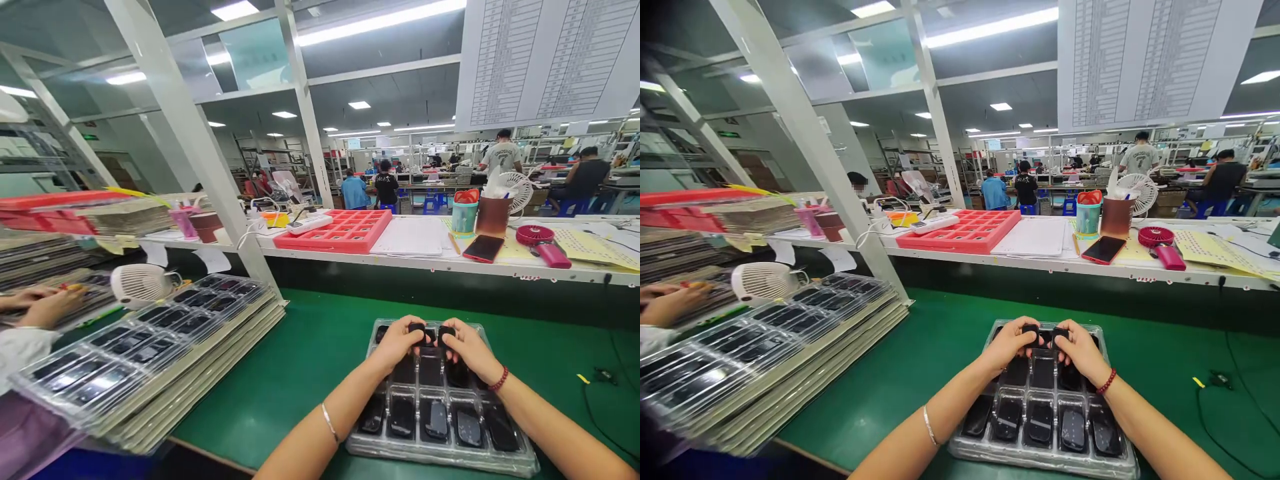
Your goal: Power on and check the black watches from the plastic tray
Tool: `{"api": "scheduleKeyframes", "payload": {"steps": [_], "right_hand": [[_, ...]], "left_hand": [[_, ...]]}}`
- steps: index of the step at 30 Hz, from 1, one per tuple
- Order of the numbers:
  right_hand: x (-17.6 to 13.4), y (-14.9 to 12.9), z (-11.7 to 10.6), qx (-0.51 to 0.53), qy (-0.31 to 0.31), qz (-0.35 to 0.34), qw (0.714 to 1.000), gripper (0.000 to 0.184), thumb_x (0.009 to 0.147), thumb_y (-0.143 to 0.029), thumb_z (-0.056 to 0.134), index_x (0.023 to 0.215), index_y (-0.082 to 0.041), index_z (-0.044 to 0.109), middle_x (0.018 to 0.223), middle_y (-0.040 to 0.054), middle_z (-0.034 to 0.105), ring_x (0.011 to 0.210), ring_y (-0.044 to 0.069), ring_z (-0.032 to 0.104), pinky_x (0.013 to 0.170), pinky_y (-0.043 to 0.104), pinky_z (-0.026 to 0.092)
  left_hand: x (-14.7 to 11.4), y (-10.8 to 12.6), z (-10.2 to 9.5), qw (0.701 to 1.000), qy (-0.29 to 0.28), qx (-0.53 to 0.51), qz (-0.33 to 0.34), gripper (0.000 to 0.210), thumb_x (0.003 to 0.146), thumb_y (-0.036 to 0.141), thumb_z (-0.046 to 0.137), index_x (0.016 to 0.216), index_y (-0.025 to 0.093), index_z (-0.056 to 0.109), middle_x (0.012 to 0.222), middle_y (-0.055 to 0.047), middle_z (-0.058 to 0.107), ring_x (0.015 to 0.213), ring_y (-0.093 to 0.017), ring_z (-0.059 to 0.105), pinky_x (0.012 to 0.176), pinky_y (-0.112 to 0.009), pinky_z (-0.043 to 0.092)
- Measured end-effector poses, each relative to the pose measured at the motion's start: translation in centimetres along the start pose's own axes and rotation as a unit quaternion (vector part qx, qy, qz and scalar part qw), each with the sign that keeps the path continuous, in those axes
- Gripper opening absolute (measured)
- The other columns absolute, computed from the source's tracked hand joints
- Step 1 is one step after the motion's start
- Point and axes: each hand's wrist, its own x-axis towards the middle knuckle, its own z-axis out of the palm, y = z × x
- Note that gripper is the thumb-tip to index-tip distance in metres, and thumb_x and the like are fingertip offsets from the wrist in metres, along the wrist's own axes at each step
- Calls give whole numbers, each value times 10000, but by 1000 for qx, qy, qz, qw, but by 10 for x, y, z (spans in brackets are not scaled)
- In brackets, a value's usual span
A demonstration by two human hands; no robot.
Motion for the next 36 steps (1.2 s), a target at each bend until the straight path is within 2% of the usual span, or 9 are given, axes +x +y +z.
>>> {"api": "scheduleKeyframes", "payload": {"steps": [4,8,11,17,21,24,28,31,36], "right_hand": [[8,11,-7,45,26,3,999,470,771,-477,606,1115,-171,512,809,40,640,549,121,550,441,237,458],[6,11,-7,122,6,3,993,550,773,-451,630,1259,-244,476,1050,56,598,735,148,581,562,273,525],[2,8,-7,157,-26,14,987,535,754,-415,669,1244,-278,502,1061,40,590,730,138,577,571,264,526],[-5,4,-5,121,-83,40,988,467,730,-419,699,1143,-242,574,995,43,617,546,89,546,525,255,494],[-5,3,-3,129,-71,52,988,489,748,-432,671,1176,-229,551,971,54,619,678,152,619,598,294,527],[-4,2,-1,128,-58,62,988,493,767,-449,626,1200,-234,532,1002,65,611,788,195,637,653,337,539],[-5,-1,1,82,-57,40,994,453,765,-391,606,1181,-228,528,1001,63,607,736,173,625,629,326,524],[-6,-5,2,54,-73,25,996,424,763,-334,596,1166,-225,520,1016,67,613,698,155,612,615,313,515],[-7,-7,1,71,-88,25,993,349,787,-375,593,1089,-208,547,1014,74,623,669,148,616,576,286,501]], "left_hand": [[5,-6,-8,993,-30,-109,-44,498,734,242,593,1214,170,481,1062,-105,612,676,-123,635,483,-181,384],[-1,-11,-14,989,-60,-131,-35,614,725,288,653,1289,184,432,1057,-101,593,736,-147,643,529,-198,411],[-4,-12,-15,992,-66,-108,-6,653,708,321,682,1290,188,418,989,-80,600,666,-132,629,503,-193,383],[-9,-12,-15,995,-59,-78,1,590,672,340,712,1179,155,474,832,-33,585,529,-91,586,461,-183,340],[-11,-10,-13,996,-45,-71,8,496,728,335,648,1164,140,514,941,-85,607,664,-141,630,532,-215,413],[-12,-9,-11,998,-33,-55,8,469,750,244,598,1205,167,514,991,-87,619,763,-162,629,585,-234,441],[-14,-8,-8,999,-26,-35,8,485,719,112,554,1199,167,516,908,-63,648,759,-154,630,585,-220,421],[-15,-5,-7,1000,-19,-23,6,464,706,83,538,1162,163,530,928,-61,658,710,-134,630,569,-211,403],[-15,-3,-9,1000,-24,10,14,357,763,223,566,1112,151,561,968,-82,661,659,-125,622,534,-206,380]]}}
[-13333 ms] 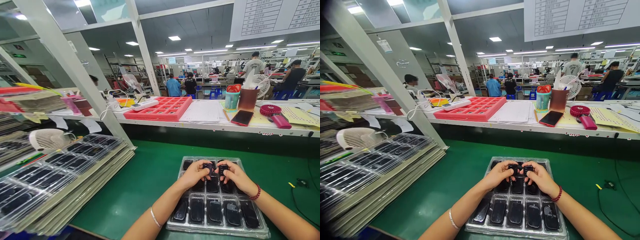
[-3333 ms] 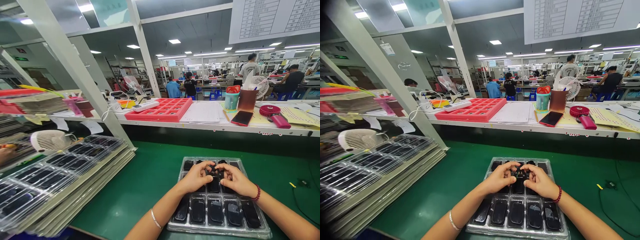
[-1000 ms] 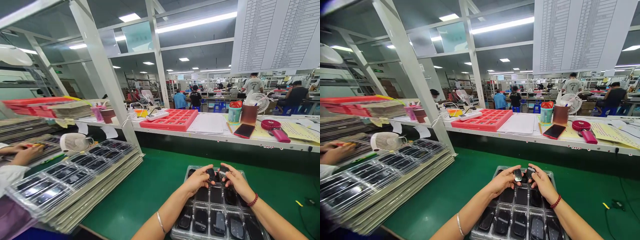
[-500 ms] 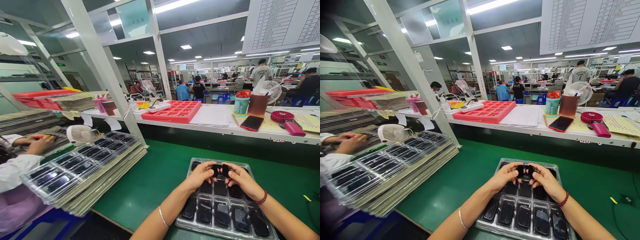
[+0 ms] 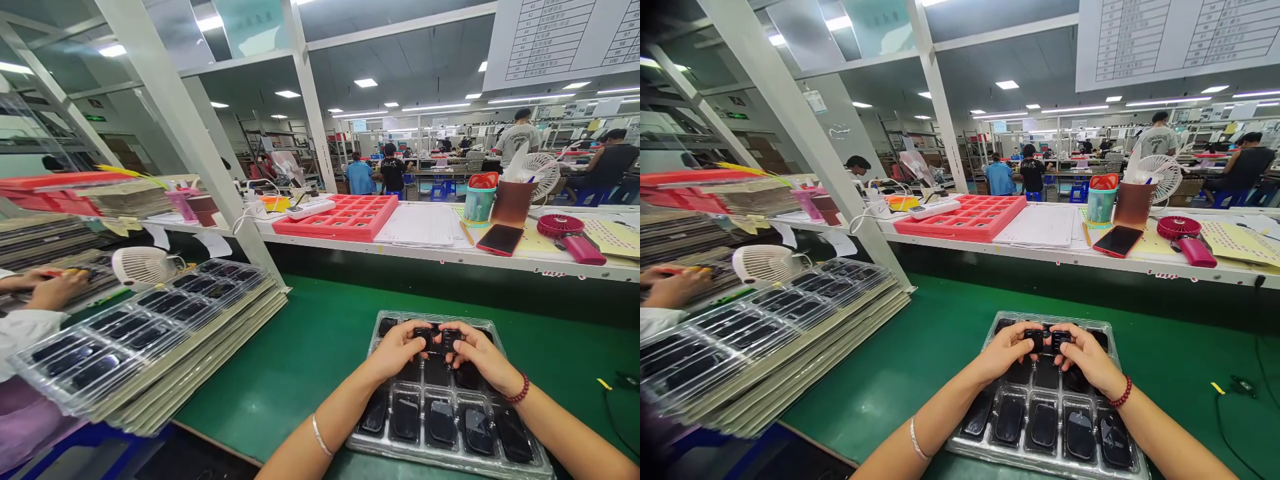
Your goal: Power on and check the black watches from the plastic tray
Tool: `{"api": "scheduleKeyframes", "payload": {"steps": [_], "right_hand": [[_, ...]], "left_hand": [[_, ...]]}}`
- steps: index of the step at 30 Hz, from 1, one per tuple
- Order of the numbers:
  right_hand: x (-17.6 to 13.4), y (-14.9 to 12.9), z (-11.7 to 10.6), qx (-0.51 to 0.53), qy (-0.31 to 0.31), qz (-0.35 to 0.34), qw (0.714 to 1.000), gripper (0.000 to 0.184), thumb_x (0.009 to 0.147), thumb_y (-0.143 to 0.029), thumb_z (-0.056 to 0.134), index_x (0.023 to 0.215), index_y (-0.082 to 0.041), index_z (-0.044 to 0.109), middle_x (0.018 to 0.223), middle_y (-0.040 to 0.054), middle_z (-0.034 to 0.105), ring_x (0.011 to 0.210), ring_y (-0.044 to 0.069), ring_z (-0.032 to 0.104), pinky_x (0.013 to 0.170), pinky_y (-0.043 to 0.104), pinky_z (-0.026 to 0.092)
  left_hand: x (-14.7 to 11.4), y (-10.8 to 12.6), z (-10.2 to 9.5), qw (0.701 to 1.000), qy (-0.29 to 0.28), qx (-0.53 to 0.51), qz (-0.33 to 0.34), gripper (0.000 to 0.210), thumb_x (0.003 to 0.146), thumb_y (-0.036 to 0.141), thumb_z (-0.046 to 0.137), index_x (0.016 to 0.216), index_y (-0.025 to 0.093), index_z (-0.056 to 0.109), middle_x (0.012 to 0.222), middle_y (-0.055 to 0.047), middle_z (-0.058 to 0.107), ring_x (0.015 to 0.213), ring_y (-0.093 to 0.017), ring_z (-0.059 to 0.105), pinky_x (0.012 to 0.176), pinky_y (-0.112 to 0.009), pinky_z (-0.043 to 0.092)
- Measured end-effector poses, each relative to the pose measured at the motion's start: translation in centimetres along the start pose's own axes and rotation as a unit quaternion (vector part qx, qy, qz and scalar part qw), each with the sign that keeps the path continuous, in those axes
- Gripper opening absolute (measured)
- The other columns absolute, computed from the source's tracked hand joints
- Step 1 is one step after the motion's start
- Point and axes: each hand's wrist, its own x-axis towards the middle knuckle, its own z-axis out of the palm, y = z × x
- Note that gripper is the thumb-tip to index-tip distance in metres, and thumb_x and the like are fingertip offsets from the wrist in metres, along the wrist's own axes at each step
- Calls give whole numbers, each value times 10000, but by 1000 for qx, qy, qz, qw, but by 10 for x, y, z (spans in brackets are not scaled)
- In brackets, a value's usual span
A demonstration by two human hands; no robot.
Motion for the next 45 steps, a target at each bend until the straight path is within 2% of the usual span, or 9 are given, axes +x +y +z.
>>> {"api": "scheduleKeyframes", "payload": {"steps": [3,5,10,15,32,45], "right_hand": [[0,1,-1,26,2,15,1000,328,797,-446,576,999,-188,579,881,58,661,547,120,586,523,266,477],[0,2,-2,33,6,20,999,321,797,-460,574,957,-182,590,812,47,669,498,108,563,498,256,462],[0,1,-1,13,-4,0,1000,319,777,-396,616,1029,-205,566,889,42,655,567,119,588,499,241,464],[-1,0,3,-36,-5,10,999,301,796,-399,594,1008,-188,566,852,41,662,510,95,556,494,240,461],[0,5,0,-39,-25,12,999,275,824,-395,571,992,-180,533,847,29,638,525,84,541,527,242,463],[0,6,0,-47,-29,12,998,270,838,-381,560,1014,-179,535,863,41,642,534,83,541,538,242,462]], "left_hand": [[0,0,-1,1000,2,24,5,301,804,324,526,1032,147,608,843,-60,663,587,-119,608,481,-199,341],[-1,1,-1,1000,8,29,2,281,805,315,515,1009,150,617,796,-45,652,579,-120,604,468,-195,330],[-3,4,2,1000,12,-2,-4,339,723,201,599,1060,158,588,829,-41,642,677,-138,609,538,-208,401],[-1,-2,3,999,-12,-47,5,279,704,263,650,950,135,620,827,-62,640,731,-163,590,638,-284,479],[0,-3,3,1000,-8,-7,4,244,735,206,578,966,128,600,869,-78,632,780,-182,599,633,-281,487],[0,-5,2,1000,-15,-4,16,240,745,184,563,975,123,601,824,-61,621,691,-139,571,630,-274,483]]}}
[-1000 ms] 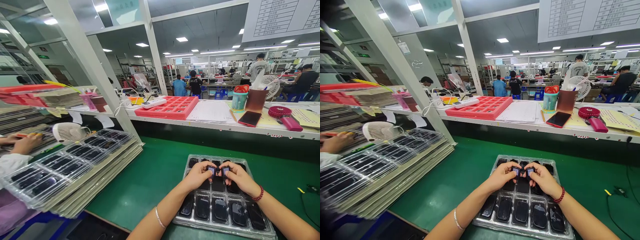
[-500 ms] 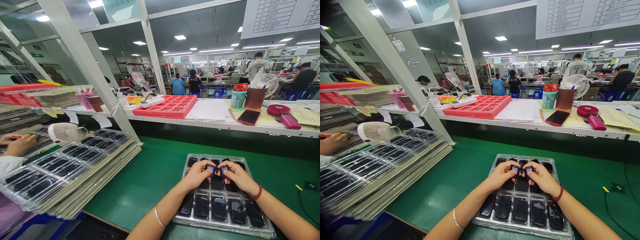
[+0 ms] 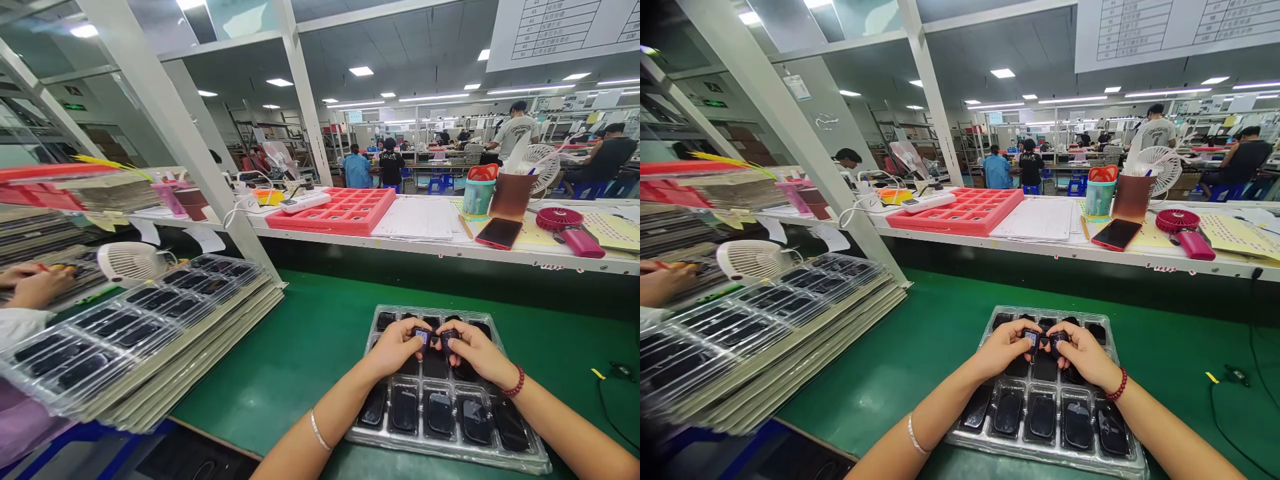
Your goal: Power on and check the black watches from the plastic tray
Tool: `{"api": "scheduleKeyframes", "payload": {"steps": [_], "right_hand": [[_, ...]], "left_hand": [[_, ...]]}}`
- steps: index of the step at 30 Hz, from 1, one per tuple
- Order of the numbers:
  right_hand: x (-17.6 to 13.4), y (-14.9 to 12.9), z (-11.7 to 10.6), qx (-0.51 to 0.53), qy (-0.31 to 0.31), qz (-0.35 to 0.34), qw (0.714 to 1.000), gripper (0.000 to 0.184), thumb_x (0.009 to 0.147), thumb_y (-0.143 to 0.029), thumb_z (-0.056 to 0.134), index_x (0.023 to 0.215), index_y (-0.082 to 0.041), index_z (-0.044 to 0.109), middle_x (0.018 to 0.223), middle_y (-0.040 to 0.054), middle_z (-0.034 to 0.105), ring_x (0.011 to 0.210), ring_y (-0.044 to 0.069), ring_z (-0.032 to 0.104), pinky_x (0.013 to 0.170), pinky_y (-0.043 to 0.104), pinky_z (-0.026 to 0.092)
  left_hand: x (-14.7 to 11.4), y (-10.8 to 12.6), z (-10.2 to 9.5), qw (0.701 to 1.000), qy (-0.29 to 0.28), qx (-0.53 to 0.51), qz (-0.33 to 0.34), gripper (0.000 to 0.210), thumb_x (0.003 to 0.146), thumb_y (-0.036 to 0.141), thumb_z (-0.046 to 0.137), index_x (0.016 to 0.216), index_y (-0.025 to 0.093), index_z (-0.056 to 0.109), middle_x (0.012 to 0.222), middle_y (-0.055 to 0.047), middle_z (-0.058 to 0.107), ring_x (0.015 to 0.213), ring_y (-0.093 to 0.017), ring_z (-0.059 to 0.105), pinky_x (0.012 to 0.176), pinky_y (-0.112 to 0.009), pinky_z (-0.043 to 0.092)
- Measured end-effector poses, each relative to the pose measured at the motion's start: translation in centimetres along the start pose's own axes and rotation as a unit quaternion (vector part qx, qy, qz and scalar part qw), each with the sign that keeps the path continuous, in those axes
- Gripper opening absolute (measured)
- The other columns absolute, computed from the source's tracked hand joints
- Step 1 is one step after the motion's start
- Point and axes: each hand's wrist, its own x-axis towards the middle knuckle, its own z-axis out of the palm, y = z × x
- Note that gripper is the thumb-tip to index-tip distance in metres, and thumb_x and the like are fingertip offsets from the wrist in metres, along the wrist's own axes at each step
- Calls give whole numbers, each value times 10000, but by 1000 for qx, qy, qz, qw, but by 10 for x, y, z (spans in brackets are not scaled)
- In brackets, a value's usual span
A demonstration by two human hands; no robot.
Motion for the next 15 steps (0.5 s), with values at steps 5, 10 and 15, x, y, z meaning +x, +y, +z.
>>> {"api": "scheduleKeyframes", "payload": {"steps": [5,10,15], "right_hand": [[1,0,-1,12,6,2,1000,290,846,-424,534,992,-174,540,846,44,647,517,90,545,518,245,461],[0,0,-1,-8,23,-8,1000,215,848,-341,529,993,-183,533,795,23,635,494,85,504,459,217,414],[-2,-3,2,-25,7,-32,999,361,758,-149,562,1107,-216,496,917,28,609,721,136,573,560,226,471]], "left_hand": [[0,-1,-1,1000,-5,-11,3,241,759,269,592,948,120,601,794,-57,616,661,-134,565,613,-272,475],[0,-2,0,1000,6,-16,8,241,775,286,574,958,130,592,806,-52,617,639,-129,564,620,-278,467],[-1,-2,0,999,23,16,28,404,663,56,593,1048,167,542,914,-40,632,802,-145,591,760,-275,443]]}}
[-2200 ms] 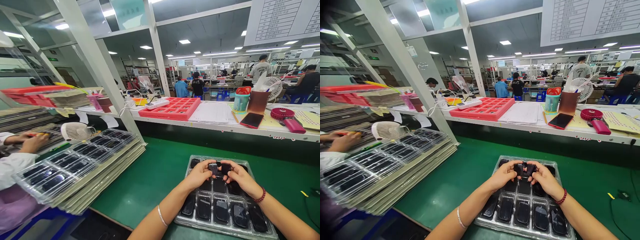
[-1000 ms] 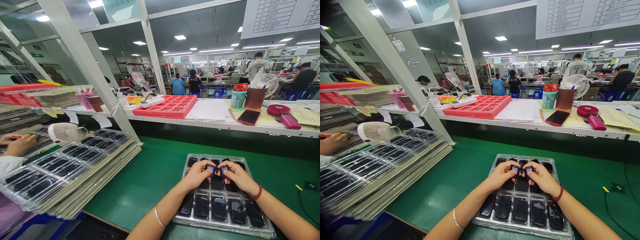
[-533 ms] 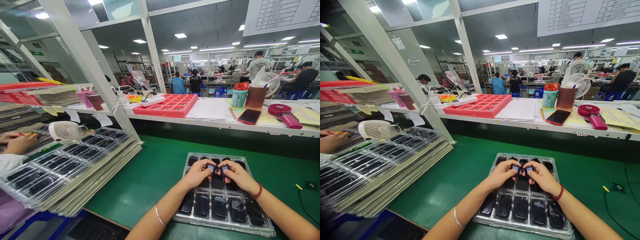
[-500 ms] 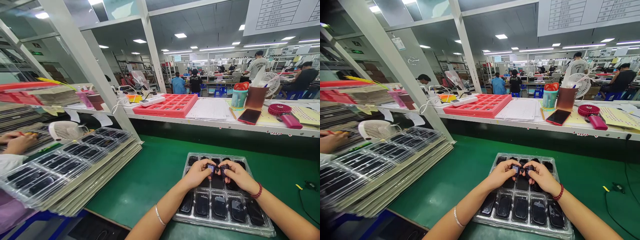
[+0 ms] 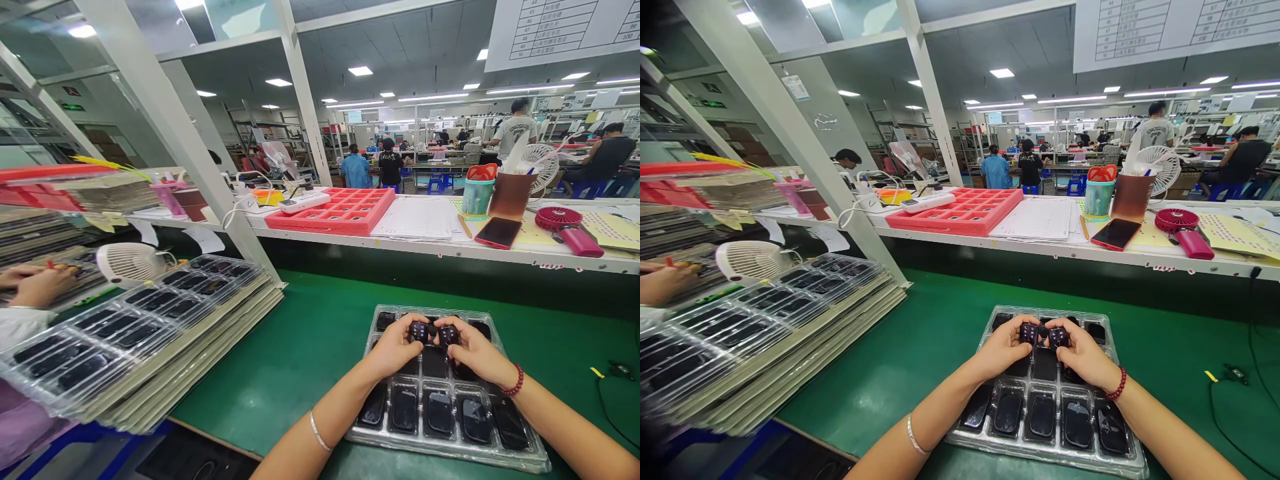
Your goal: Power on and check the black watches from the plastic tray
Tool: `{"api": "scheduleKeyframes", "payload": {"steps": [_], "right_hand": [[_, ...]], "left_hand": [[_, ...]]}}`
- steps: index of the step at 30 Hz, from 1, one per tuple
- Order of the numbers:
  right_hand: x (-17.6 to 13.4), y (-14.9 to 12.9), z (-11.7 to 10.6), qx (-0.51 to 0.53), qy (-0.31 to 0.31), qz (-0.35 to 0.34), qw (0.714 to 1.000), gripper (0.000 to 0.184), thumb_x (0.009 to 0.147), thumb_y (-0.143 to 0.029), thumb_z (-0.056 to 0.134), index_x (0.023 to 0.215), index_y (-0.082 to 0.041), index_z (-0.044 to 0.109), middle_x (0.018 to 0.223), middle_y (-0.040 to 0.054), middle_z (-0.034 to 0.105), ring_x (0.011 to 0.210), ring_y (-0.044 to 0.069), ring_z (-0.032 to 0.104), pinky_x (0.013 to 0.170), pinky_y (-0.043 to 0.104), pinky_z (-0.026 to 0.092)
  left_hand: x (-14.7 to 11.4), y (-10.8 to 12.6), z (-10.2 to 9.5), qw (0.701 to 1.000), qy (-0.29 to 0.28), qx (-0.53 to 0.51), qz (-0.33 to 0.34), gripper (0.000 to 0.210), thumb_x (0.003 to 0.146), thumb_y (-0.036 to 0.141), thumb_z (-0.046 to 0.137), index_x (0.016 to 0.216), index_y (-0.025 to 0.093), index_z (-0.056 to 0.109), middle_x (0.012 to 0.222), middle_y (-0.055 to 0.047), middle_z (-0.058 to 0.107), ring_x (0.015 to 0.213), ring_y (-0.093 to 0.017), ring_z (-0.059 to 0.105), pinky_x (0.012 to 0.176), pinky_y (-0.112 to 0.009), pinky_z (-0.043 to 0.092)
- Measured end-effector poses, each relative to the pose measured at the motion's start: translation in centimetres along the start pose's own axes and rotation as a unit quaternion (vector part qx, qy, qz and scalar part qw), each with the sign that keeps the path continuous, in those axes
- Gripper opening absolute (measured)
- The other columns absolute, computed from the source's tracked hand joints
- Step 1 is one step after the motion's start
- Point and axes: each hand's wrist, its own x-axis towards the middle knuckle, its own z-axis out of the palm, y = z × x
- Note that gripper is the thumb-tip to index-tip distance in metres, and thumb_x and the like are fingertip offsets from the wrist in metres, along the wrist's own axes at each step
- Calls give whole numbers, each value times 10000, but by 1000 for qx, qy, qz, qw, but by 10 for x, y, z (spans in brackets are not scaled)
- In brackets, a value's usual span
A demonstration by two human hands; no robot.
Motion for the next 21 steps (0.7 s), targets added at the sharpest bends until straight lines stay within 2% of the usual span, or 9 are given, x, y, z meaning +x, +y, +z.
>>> {"api": "scheduleKeyframes", "payload": {"steps": [2,5,8,11,15,19,21], "right_hand": [[1,0,-1,16,-10,13,1000,308,798,-198,518,1106,-207,499,922,41,608,683,135,583,540,238,485],[1,2,-2,16,0,25,1000,230,842,-266,479,1056,-190,516,864,40,621,579,110,560,492,229,470],[1,1,-2,-6,9,31,999,199,818,-251,534,1008,-192,521,808,16,619,519,83,511,467,207,442],[0,-1,-1,3,-9,18,1000,245,793,-202,548,1035,-203,512,898,28,612,620,110,564,531,228,473],[0,-2,1,-1,-17,14,1000,288,799,-186,512,1087,-200,512,896,34,598,679,135,600,564,248,490],[0,-2,1,6,-16,12,1000,373,765,-184,576,1130,-222,509,951,38,597,714,139,603,593,255,502],[0,-2,0,9,-12,15,1000,346,783,-257,586,1122,-217,528,929,41,604,683,138,603,567,252,496]], "left_hand": [[0,1,0,1000,-10,8,4,353,687,81,585,1028,162,546,905,-44,632,812,-152,589,738,-268,444],[-1,2,-1,1000,-18,21,-9,276,759,122,496,1024,157,565,842,-37,616,705,-128,571,662,-259,446],[0,4,-1,999,-6,23,-22,372,746,56,413,1072,165,557,853,-31,619,666,-106,562,686,-265,448],[0,4,0,1000,7,16,-16,425,681,25,480,1079,160,541,888,-38,628,744,-128,581,711,-262,445],[0,3,1,1000,-3,0,-11,324,700,88,542,1020,138,549,861,-56,633,750,-148,587,670,-262,444],[0,3,0,1000,-8,-28,-1,453,662,70,602,1096,158,508,908,-55,651,826,-157,601,751,-270,439],[1,2,-1,999,-10,-32,-6,370,703,151,616,1064,155,535,853,-46,652,724,-133,593,675,-249,439]]}}
